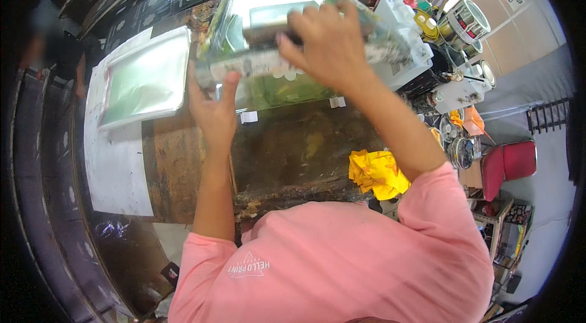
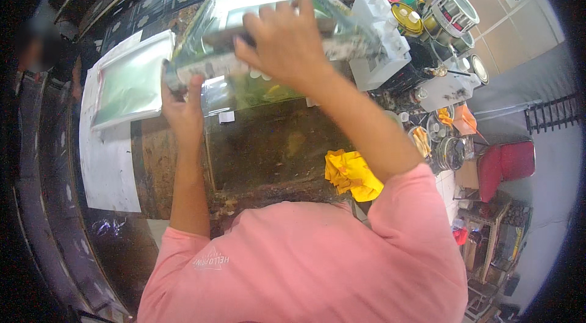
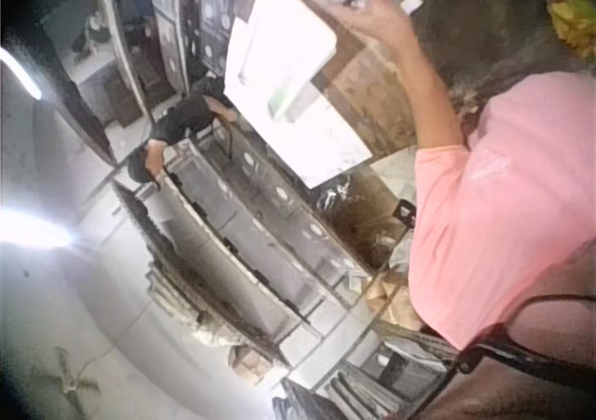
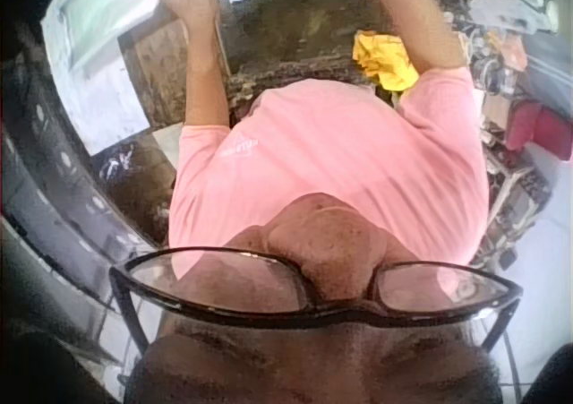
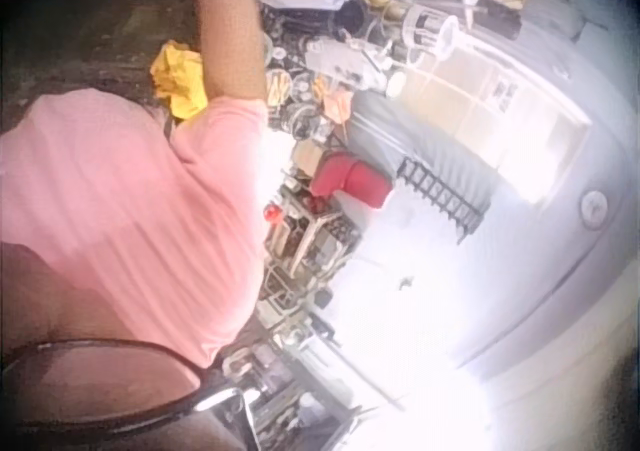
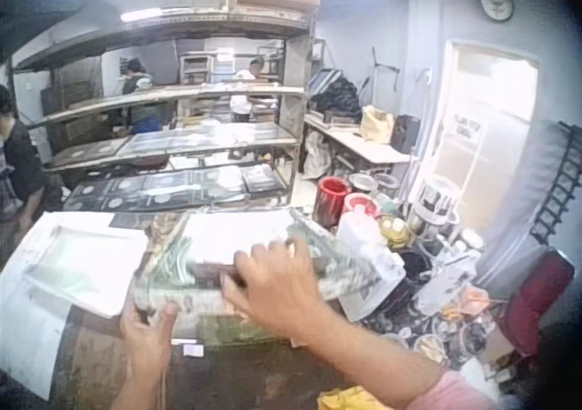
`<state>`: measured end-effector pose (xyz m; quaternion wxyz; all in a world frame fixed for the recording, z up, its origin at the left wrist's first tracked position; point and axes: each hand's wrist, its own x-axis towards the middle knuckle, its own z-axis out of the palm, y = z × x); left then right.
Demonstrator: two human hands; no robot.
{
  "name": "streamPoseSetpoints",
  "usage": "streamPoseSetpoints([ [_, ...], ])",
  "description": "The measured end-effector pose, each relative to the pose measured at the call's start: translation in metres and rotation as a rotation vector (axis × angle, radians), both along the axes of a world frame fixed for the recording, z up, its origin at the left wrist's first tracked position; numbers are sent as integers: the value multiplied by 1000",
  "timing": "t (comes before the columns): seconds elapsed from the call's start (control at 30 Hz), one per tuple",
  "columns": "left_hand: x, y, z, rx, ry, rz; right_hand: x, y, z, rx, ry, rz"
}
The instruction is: The person performs screen printing by repeatedly pulling a squeegee across a screen to transfer green ink onto a substrate. They periodically lift the screen to reveal a flower-shaped print, then reposition the screen and continue printing.
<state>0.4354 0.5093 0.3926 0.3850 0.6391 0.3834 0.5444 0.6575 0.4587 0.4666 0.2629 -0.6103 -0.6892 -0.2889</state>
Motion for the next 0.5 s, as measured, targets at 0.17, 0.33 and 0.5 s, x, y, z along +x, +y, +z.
streamPoseSetpoints([
  [0.17,-25,22,-42,175,585,202,6,29,67,15,115,98],
  [0.33,-41,0,-99,82,1163,334,16,46,84,5,100,62],
  [0.5,-31,1,-102,136,882,176,21,54,86,25,110,53],
])
